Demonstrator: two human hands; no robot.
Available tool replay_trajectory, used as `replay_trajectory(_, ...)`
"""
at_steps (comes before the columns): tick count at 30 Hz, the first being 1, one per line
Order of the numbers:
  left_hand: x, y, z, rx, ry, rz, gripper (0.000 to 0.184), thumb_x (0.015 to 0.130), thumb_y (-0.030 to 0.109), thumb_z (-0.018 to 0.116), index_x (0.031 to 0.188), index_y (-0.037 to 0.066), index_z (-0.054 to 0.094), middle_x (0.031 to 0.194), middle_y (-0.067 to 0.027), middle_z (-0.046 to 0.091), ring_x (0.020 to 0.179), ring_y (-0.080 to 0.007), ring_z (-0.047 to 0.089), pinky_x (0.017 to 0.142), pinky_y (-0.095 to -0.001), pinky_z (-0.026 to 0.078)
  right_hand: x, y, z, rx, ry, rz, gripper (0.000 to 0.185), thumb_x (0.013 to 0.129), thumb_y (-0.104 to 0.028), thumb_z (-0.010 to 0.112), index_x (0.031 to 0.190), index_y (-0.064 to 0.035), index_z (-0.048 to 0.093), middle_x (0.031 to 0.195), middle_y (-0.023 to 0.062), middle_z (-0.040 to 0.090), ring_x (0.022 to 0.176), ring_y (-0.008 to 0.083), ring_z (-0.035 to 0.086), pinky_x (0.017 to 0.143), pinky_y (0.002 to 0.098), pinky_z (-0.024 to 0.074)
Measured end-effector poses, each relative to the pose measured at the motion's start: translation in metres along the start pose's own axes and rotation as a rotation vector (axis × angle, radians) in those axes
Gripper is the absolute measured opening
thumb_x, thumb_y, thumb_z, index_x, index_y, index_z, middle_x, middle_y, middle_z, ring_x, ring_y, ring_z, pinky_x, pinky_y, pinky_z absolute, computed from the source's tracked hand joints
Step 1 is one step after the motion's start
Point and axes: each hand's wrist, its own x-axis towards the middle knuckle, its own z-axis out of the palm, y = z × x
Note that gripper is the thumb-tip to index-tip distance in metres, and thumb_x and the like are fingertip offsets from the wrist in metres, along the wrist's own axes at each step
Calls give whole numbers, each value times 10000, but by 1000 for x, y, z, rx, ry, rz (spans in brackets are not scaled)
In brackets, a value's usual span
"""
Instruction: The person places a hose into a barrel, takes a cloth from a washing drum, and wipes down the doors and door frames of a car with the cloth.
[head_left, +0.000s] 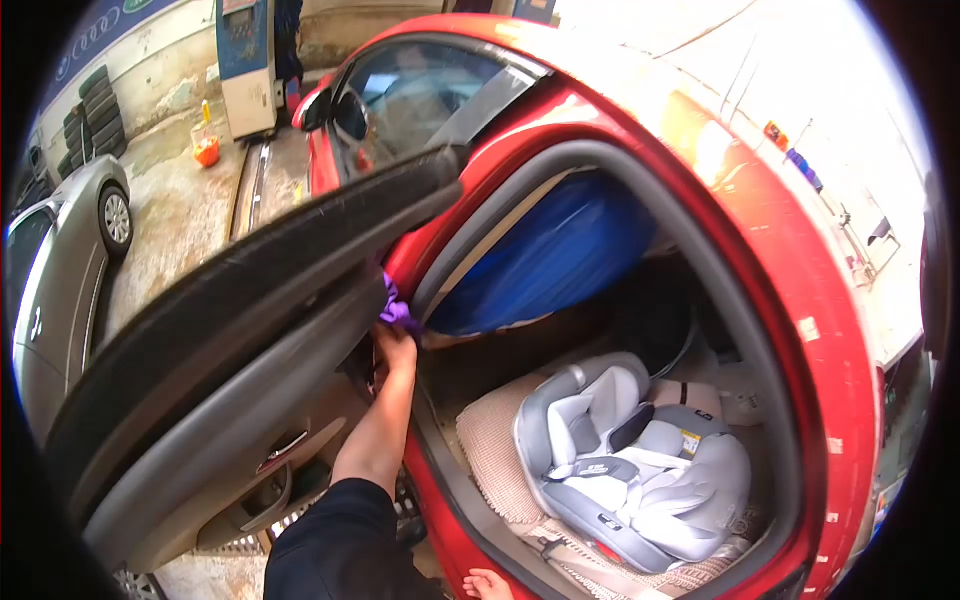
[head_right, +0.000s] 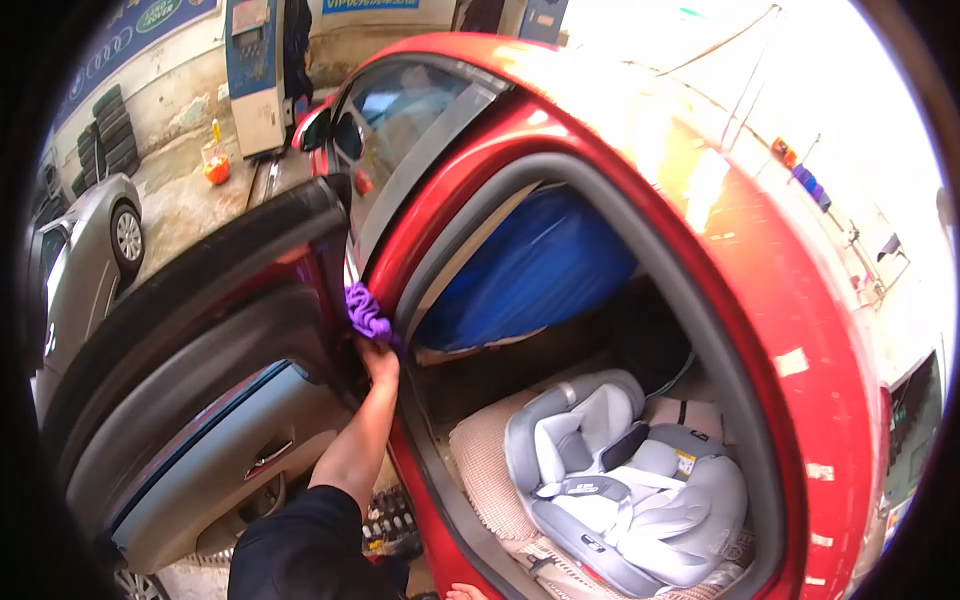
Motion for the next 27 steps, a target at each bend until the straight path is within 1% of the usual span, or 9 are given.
replay_trajectory(3, 14, 79, 16, -120, 38, -70, 302, 786, 44, 517, 1083, -6, 544, 1155, -241, 518, 1124, -437, 449, 994, -466, 312, -13, -3, -14, 13, 71, -76, 248, 947, -165, 524, 1141, -12, 541, 912, 84, 635, 764, 141, 601, 689, 270, 514)
replay_trajectory(4, 25, 116, 22, 100, -2, 101, 373, 728, 23, 543, 1099, -8, 538, 1131, -230, 529, 1106, -424, 458, 997, -470, 311, -18, -2, -18, 38, 114, -70, 250, 945, -168, 528, 1140, -13, 543, 912, 86, 636, 764, 142, 604, 686, 269, 516)
replay_trajectory(9, 94, 250, 69, 189, -125, 296, 602, 757, 252, 610, 1243, -68, 453, 1187, -270, 502, 1157, -421, 426, 1003, -498, 297, -41, -1, -24, 93, 237, -93, 252, 940, -180, 542, 1135, -21, 552, 904, 82, 638, 755, 146, 609, 681, 269, 524)
replay_trajectory(12, 122, 329, 93, 189, -189, 340, 622, 794, 349, 605, 1297, 19, 450, 1207, -247, 497, 1146, -416, 431, 1012, -500, 291, -51, 3, -21, 123, 265, -100, 256, 938, -186, 547, 1137, -25, 551, 904, 77, 636, 760, 145, 606, 687, 275, 522)
replay_trajectory(15, 144, 380, 117, 224, -110, 550, 443, 819, 315, 559, 1094, -33, 560, 1024, -258, 585, 964, -436, 536, 879, -504, 400, -69, -1, -9, 144, 270, -159, 259, 938, -193, 549, 1139, -30, 552, 905, 75, 632, 785, 147, 602, 707, 279, 517)
replay_trajectory(16, 150, 391, 112, 142, -208, 549, 316, 816, 281, 543, 874, -26, 593, 823, -235, 608, 770, -422, 574, 742, -502, 439, -72, 1, -8, 173, 252, -164, 257, 937, -200, 553, 1139, -41, 555, 910, 76, 630, 813, 152, 598, 730, 287, 510)
replay_trajectory(18, 137, 400, 102, -24, -149, 634, 230, 810, 215, 555, 801, -14, 576, 732, -209, 579, 684, -396, 558, 679, -480, 435, -61, 31, -17, 128, 218, -53, 277, 958, -162, 494, 1179, 4, 518, 1030, 113, 630, 906, 170, 621, 810, 305, 515)
replay_trajectory(21, 77, 440, 60, -245, -388, 682, 222, 809, 173, 598, 923, -14, 561, 1008, -230, 528, 968, -417, 468, 833, -481, 383, -74, 49, -6, 182, 202, -88, 290, 935, -205, 550, 1167, -32, 545, 900, 28, 603, 792, 95, 566, 697, 231, 466)
replay_trajectory(27, -82, 531, -31, -517, -684, 845, 327, 663, 241, 740, 832, 36, 548, 956, -201, 521, 887, -391, 473, 775, -480, 380, -106, 70, -1, 113, 196, -236, 277, 934, -148, 521, 1167, 3, 530, 923, 44, 596, 826, 110, 559, 742, 255, 464)
